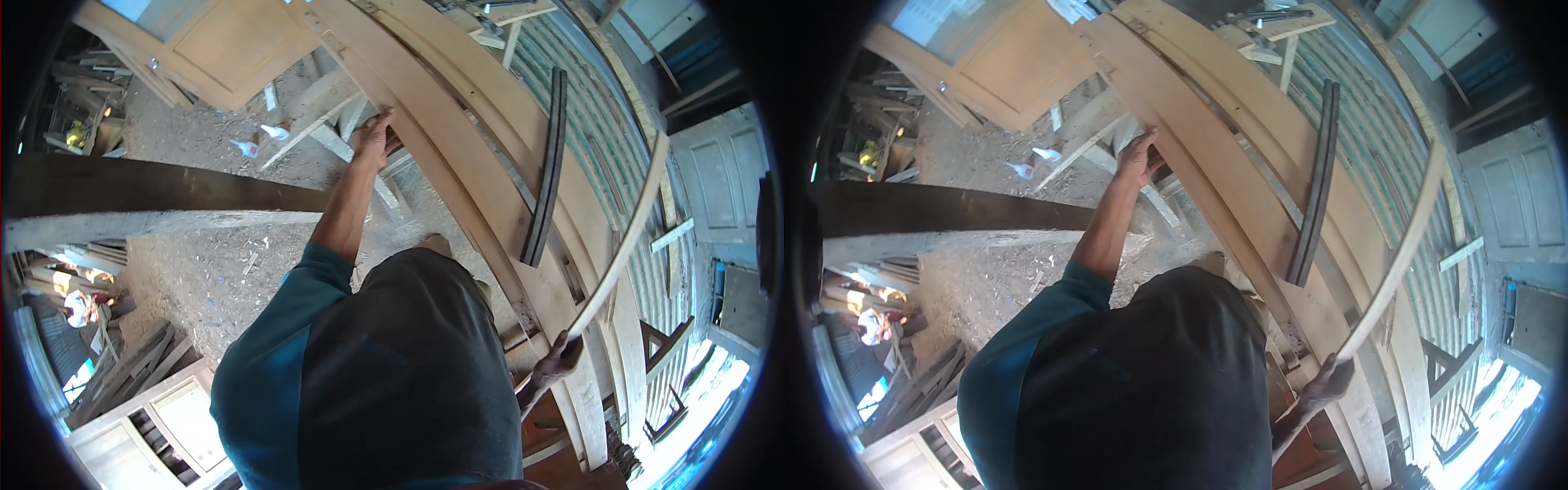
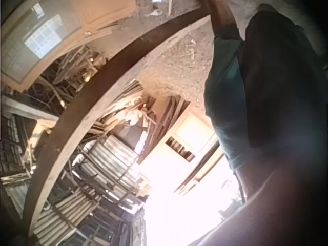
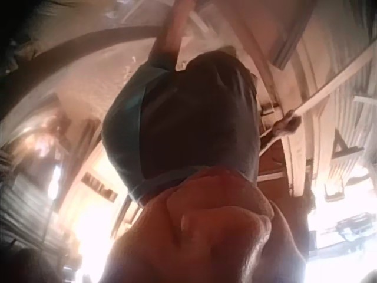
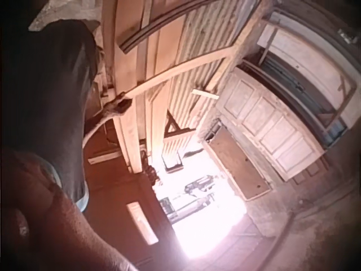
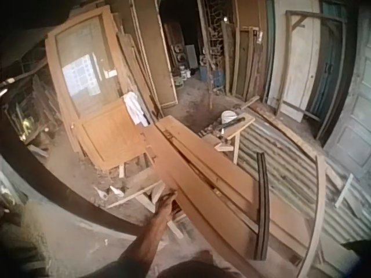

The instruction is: The person applies glue to wooden planks, spreads it with a putty knife, and then selects and handles various thin wooden strips from a pile in a workshop.

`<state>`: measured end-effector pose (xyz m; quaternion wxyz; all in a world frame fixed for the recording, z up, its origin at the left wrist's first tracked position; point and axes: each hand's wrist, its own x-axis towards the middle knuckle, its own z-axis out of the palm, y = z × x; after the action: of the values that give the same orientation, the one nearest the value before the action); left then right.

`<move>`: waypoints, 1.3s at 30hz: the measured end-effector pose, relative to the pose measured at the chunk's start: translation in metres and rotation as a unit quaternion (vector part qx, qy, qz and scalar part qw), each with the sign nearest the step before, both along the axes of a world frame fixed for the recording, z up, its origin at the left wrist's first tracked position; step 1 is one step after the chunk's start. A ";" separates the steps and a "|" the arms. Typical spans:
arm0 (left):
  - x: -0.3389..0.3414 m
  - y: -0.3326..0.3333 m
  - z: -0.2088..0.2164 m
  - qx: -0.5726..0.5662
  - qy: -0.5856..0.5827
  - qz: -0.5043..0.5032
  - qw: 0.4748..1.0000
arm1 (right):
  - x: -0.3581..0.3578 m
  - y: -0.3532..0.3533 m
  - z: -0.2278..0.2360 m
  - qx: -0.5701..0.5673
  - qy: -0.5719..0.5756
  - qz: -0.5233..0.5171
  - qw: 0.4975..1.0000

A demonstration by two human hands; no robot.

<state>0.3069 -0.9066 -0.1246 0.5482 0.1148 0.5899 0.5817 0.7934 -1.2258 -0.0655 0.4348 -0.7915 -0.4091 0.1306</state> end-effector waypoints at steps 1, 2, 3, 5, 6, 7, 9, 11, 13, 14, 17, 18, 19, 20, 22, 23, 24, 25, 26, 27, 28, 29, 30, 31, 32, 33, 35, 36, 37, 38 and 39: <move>0.000 0.000 0.003 0.001 -0.003 -0.016 1.000 | 0.006 -0.009 -0.001 -0.012 -0.029 -0.002 0.999; 0.000 0.002 0.007 -0.007 0.005 -0.016 1.000 | 0.011 -0.012 -0.002 -0.020 -0.062 -0.004 0.998; 0.000 0.001 0.008 -0.017 0.007 -0.013 1.000 | 0.008 -0.012 0.002 0.003 -0.089 -0.013 0.996; -0.002 -0.001 0.010 -0.020 0.003 -0.007 1.000 | 0.015 -0.022 -0.005 -0.013 -0.073 -0.022 0.997; -0.003 -0.002 0.006 -0.015 0.006 -0.013 1.000 | 0.015 -0.023 -0.005 -0.022 -0.066 -0.026 0.997; -0.005 -0.002 0.002 -0.009 0.010 -0.020 1.000 | 0.013 -0.025 -0.004 -0.024 -0.071 -0.029 0.997; -0.010 0.001 -0.007 -0.005 0.023 -0.027 0.999 | 0.009 -0.025 -0.003 -0.029 -0.078 -0.027 0.996; -0.010 0.003 -0.008 -0.014 0.042 -0.030 0.999 | 0.001 -0.021 0.000 -0.023 -0.071 -0.024 0.997; -0.005 0.002 -0.001 -0.014 0.052 -0.013 0.998 | -0.003 -0.015 0.006 -0.044 -0.047 -0.021 0.998; -0.002 -0.001 0.004 -0.014 0.055 -0.005 0.998 | -0.006 -0.013 0.008 -0.054 -0.037 -0.019 0.998; 0.001 -0.005 0.009 -0.009 0.066 0.010 0.998 | -0.015 -0.012 0.012 -0.044 -0.018 -0.016 0.999; 0.001 -0.004 0.008 -0.004 0.065 0.009 0.998 | -0.016 -0.012 0.013 -0.035 -0.016 -0.017 0.999; 0.002 -0.001 0.007 0.001 0.064 0.006 0.998 | -0.017 -0.013 0.013 -0.025 -0.013 -0.019 0.999; 0.002 0.000 0.005 0.003 0.064 0.002 0.998 | -0.019 -0.016 0.013 -0.018 -0.009 -0.023 1.000; 0.004 0.004 0.003 0.019 0.056 0.023 0.998 | -0.011 -0.023 0.005 -0.036 -0.048 -0.013 0.998; 0.008 0.006 0.000 0.023 0.050 0.021 0.998 | -0.006 -0.032 0.003 -0.050 -0.068 -0.019 0.996; 0.000 0.010 -0.015 0.016 0.030 -0.002 0.999 | -0.010 -0.035 0.004 -0.055 -0.066 -0.035 0.996; 0.001 0.005 -0.005 0.017 0.002 -0.032 0.999 | -0.011 -0.035 0.006 -0.073 -0.035 -0.055 0.995; -0.005 0.003 -0.005 0.000 0.017 -0.024 1.000 | -0.025 -0.025 0.020 -0.046 0.004 -0.060 0.997; -0.013 0.003 -0.018 -0.003 0.011 -0.003 1.000 | -0.033 -0.020 0.039 -0.100 -0.034 -0.068 0.992; -0.032 0.002 -0.035 0.019 0.016 -0.033 0.999 | -0.034 -0.017 0.043 -0.084 -0.059 -0.059 0.993; -0.037 0.006 -0.042 0.022 -0.002 -0.041 0.999 | -0.028 -0.028 0.034 -0.082 -0.057 -0.095 0.991; -0.044 0.012 -0.044 -0.003 -0.005 -0.038 0.999 | -0.025 -0.031 0.039 -0.106 -0.070 -0.088 0.988; -0.043 0.016 -0.044 -0.009 -0.011 -0.049 0.999 | -0.018 -0.043 0.036 -0.099 -0.058 -0.075 0.991; -0.039 0.020 -0.040 -0.012 -0.015 -0.057 0.998 | -0.017 -0.046 0.043 -0.078 -0.132 -0.054 0.987; -0.036 0.019 -0.035 -0.006 -0.023 -0.066 0.998 | -0.016 -0.053 0.047 -0.088 -0.096 -0.069 0.989; -0.046 0.025 -0.043 0.026 -0.042 -0.095 0.994 | -0.012 -0.075 0.043 -0.059 0.012 -0.091 0.994; -0.065 0.031 -0.059 0.037 -0.085 -0.115 0.989 | -0.007 -0.084 0.039 -0.023 0.075 -0.095 0.992; -0.069 0.031 -0.062 0.045 -0.075 -0.115 0.989 | -0.005 -0.082 0.051 -0.076 0.016 -0.080 0.994; -0.080 0.037 -0.068 0.054 -0.073 -0.132 0.987 | -0.009 -0.077 0.062 -0.131 -0.033 -0.065 0.989; -0.075 0.036 -0.063 0.055 -0.074 -0.133 0.987 | -0.007 -0.077 0.067 -0.115 -0.101 -0.035 0.988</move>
<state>0.2315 -0.8705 -0.1878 0.6553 0.1791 0.4942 0.5424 0.7865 -1.3028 0.0012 0.3017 -0.8592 -0.4053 0.0810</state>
